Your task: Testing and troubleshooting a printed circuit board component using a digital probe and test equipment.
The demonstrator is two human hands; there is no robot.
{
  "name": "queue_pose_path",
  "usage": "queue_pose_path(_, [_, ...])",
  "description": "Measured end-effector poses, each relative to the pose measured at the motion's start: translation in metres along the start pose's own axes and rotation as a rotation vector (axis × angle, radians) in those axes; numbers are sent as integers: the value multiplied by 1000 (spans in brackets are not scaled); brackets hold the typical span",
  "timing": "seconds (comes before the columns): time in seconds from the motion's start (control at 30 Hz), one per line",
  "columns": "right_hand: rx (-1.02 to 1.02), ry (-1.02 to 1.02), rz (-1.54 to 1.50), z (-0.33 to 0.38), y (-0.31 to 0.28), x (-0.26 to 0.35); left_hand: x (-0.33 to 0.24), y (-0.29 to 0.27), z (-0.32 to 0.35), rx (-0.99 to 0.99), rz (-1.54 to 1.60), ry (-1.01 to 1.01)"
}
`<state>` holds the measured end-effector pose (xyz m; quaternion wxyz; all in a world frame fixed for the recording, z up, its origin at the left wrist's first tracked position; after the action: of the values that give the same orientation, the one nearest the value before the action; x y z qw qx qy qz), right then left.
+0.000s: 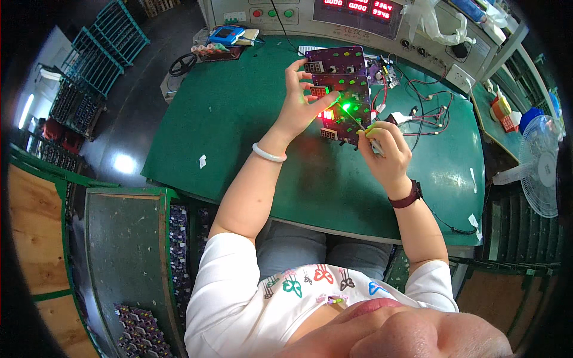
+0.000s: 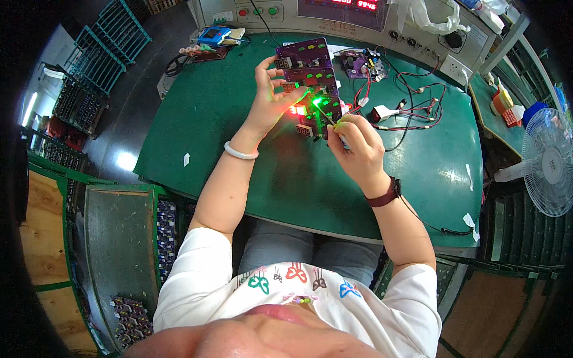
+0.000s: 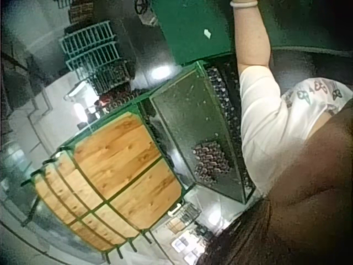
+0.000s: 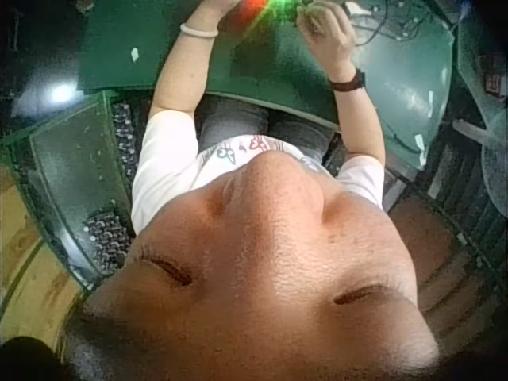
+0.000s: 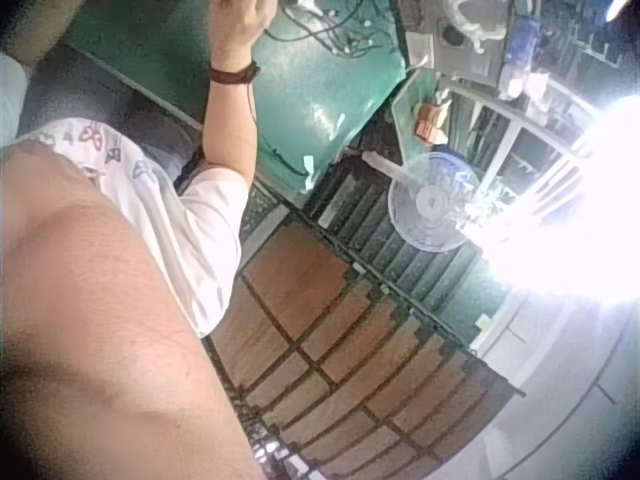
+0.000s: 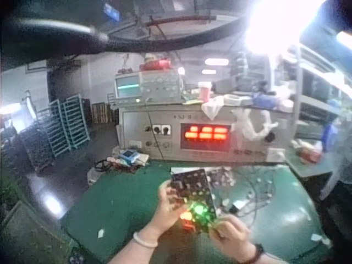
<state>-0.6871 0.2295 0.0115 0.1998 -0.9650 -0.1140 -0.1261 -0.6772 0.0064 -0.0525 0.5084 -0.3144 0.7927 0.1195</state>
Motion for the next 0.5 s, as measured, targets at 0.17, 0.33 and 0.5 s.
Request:
queue_pose_path(0.17, [-1,-13,1,-1,0,2,1,0,0,1,-2,6])
queue_pose_path(0.33, [0,-11,-4,0,-1,2,5,1,0,6,5,-5])
queue_pose_path(0.5, [10,3,-9,0,-1,1,2,2,1,10,8,-9])
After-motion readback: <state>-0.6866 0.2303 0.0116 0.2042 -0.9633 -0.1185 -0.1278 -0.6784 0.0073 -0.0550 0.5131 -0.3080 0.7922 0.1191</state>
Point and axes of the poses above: each hand's wrist, its own z-axis away from the middle knuckle, its own y-axis out of the palm, x = y × z, the point moved 9 cm from there along -z, towards the middle knuckle, and after that the axes turned 9 degrees about -z, right-handed, at the moved point
